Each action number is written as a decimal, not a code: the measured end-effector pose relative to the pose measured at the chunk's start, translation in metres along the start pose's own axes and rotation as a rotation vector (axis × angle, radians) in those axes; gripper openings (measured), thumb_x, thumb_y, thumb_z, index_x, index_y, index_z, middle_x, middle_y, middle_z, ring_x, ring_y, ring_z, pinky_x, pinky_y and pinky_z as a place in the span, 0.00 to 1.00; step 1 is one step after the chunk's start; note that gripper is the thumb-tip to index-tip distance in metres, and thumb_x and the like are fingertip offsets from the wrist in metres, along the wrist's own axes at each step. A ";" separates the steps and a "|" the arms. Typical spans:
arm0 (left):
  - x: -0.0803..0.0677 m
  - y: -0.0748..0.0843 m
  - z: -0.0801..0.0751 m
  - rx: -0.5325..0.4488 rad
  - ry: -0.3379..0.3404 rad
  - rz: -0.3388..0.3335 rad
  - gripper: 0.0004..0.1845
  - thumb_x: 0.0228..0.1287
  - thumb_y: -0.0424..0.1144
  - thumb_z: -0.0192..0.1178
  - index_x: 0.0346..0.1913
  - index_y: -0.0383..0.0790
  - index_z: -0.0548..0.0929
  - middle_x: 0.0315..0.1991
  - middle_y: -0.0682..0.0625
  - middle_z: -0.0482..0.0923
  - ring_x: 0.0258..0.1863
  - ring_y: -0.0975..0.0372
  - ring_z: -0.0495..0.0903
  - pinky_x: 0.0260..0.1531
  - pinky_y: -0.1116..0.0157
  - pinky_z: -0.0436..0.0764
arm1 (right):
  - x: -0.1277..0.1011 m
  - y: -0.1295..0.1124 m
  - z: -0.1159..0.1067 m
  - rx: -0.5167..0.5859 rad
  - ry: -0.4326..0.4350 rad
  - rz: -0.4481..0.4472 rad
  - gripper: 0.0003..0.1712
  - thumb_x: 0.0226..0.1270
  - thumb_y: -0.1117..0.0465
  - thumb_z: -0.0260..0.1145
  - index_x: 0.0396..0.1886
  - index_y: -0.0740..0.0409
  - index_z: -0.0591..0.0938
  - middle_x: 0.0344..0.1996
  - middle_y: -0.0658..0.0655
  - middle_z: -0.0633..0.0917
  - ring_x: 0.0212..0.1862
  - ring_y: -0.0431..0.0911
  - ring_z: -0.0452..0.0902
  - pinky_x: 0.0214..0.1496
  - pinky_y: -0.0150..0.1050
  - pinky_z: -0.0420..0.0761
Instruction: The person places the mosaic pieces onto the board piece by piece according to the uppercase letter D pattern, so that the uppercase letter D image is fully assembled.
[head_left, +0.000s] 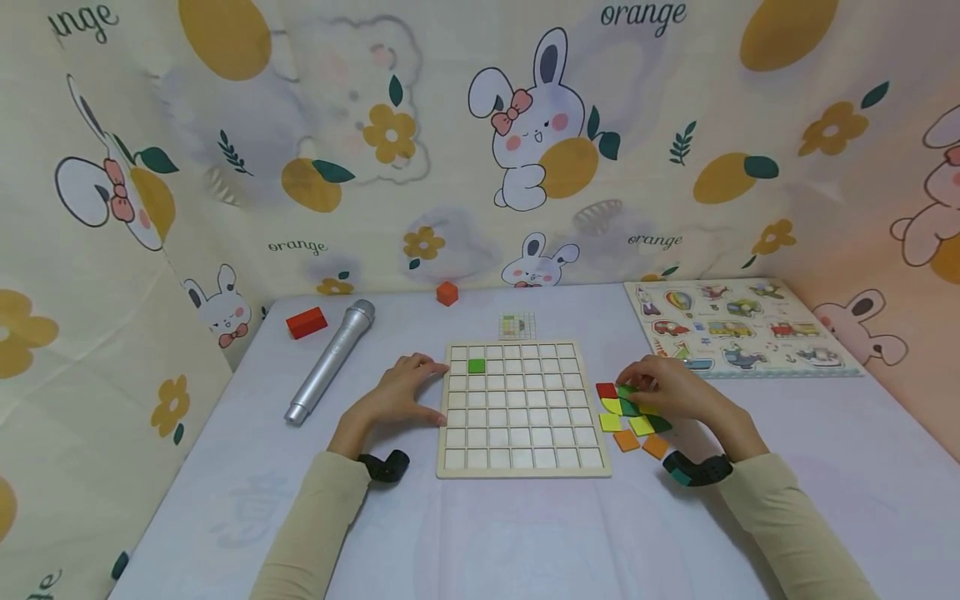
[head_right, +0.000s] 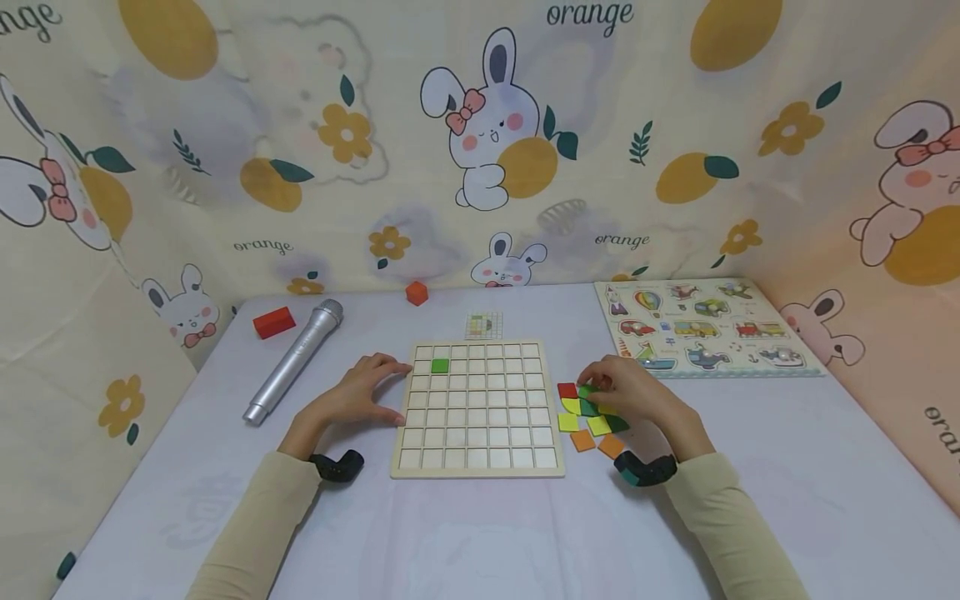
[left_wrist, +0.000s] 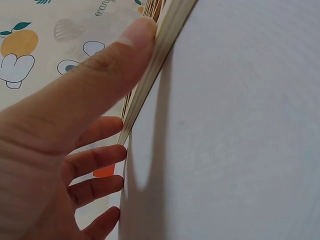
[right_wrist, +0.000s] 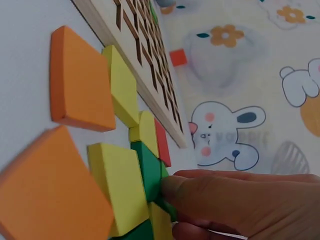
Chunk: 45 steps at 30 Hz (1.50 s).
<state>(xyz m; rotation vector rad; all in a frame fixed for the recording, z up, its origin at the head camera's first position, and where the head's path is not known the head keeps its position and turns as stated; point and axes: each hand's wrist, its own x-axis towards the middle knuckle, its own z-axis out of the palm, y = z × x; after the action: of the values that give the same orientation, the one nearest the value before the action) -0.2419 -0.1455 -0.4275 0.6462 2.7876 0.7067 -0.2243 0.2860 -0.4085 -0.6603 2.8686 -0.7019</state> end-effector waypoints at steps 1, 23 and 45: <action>0.000 0.000 0.000 -0.005 0.001 0.003 0.46 0.38 0.56 0.74 0.65 0.48 0.69 0.61 0.47 0.65 0.61 0.53 0.60 0.62 0.50 0.62 | 0.000 0.000 0.000 0.001 0.002 -0.001 0.12 0.56 0.64 0.69 0.41 0.56 0.84 0.30 0.48 0.79 0.33 0.44 0.70 0.35 0.35 0.75; -0.001 -0.003 0.000 -0.067 -0.008 0.021 0.46 0.40 0.53 0.75 0.65 0.42 0.68 0.64 0.46 0.63 0.65 0.52 0.57 0.65 0.51 0.60 | 0.037 -0.030 0.000 0.023 0.076 -0.073 0.15 0.57 0.61 0.68 0.46 0.57 0.84 0.38 0.51 0.81 0.41 0.46 0.73 0.46 0.47 0.77; 0.000 -0.004 0.000 -0.044 0.004 0.091 0.47 0.40 0.54 0.74 0.64 0.40 0.68 0.62 0.45 0.66 0.63 0.52 0.60 0.64 0.53 0.61 | 0.125 -0.104 0.071 0.180 0.161 -0.190 0.08 0.55 0.62 0.71 0.36 0.56 0.85 0.35 0.51 0.84 0.37 0.44 0.77 0.41 0.39 0.78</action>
<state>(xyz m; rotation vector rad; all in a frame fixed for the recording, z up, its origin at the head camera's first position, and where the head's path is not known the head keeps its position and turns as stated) -0.2435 -0.1486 -0.4294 0.7683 2.7523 0.7852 -0.2815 0.1188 -0.4243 -0.8960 2.8608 -1.0723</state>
